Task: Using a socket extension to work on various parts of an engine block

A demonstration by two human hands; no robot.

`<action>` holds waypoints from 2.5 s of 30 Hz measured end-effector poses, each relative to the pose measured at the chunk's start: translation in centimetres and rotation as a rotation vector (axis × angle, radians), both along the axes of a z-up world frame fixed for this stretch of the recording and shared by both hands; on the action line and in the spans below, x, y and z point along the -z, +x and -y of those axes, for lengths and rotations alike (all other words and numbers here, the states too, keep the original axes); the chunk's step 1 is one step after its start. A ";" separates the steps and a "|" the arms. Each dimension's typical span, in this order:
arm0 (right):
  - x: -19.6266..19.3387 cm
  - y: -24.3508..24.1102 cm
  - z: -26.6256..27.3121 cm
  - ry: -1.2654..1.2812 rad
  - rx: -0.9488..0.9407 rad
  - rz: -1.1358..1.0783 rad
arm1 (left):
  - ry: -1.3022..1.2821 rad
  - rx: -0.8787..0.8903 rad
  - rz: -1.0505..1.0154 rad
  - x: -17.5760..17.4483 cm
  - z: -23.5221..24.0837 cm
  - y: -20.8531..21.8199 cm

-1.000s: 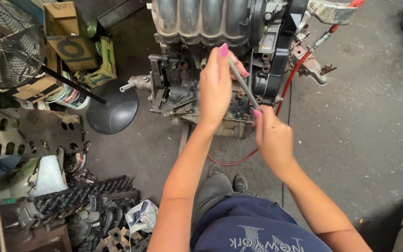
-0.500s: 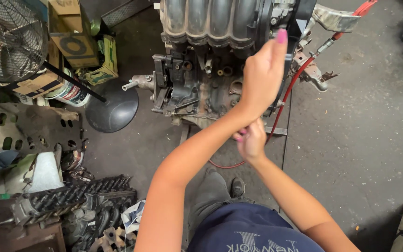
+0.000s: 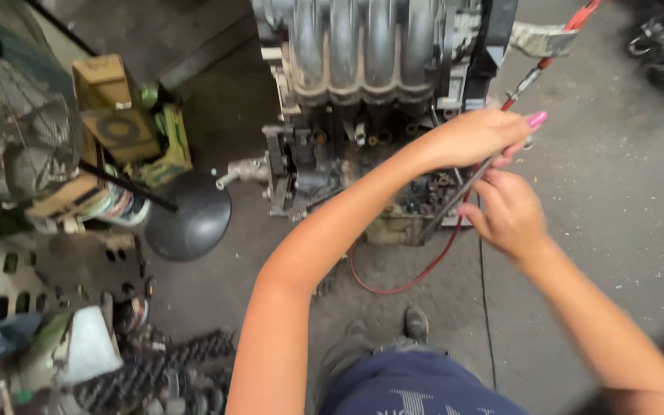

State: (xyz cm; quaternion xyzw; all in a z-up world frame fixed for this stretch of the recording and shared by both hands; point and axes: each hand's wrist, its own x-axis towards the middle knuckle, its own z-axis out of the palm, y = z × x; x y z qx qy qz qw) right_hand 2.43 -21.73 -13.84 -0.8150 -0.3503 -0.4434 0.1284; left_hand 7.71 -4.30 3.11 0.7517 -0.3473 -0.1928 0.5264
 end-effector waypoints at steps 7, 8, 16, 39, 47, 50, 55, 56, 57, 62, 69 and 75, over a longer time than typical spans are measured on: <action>-12.5 0.8 1.5 -0.841 -0.198 0.551 | 0.130 0.133 -0.061 -1.4 -0.2 2.3; -14.1 0.8 0.3 -0.976 -0.136 0.598 | 0.123 0.154 -0.101 -0.9 0.0 2.8; -16.8 4.0 -1.2 -1.136 -0.163 0.574 | 0.000 0.091 -0.119 -1.0 -2.3 0.8; -15.6 4.0 -2.2 -0.739 0.031 0.351 | -0.116 -1.087 1.112 11.9 -2.8 -8.2; -16.2 2.9 -2.3 -0.642 0.151 0.253 | 0.045 -1.045 1.313 12.8 -3.3 -6.9; -16.3 2.6 -2.8 -0.641 0.130 0.221 | 0.312 -1.024 1.405 14.5 -3.9 -6.5; -15.6 3.2 -2.5 -0.676 0.144 0.254 | 0.436 -1.035 0.982 14.1 -2.8 -6.8; -15.5 3.3 -2.5 -0.694 0.132 0.252 | 0.431 -1.052 0.748 13.6 -2.2 -7.1; -15.4 3.4 -2.5 -0.712 0.121 0.250 | 0.418 -1.059 0.515 13.2 -1.5 -7.3; -15.2 4.0 -2.3 -0.734 0.113 0.246 | 0.506 -1.286 0.504 13.7 0.2 -6.0; -14.2 4.5 -2.8 -0.697 0.146 0.339 | 0.572 -1.546 1.334 13.2 -1.6 -5.6; -11.7 4.3 -2.7 -0.502 0.202 0.322 | 0.670 -1.484 1.638 11.8 -4.1 -4.3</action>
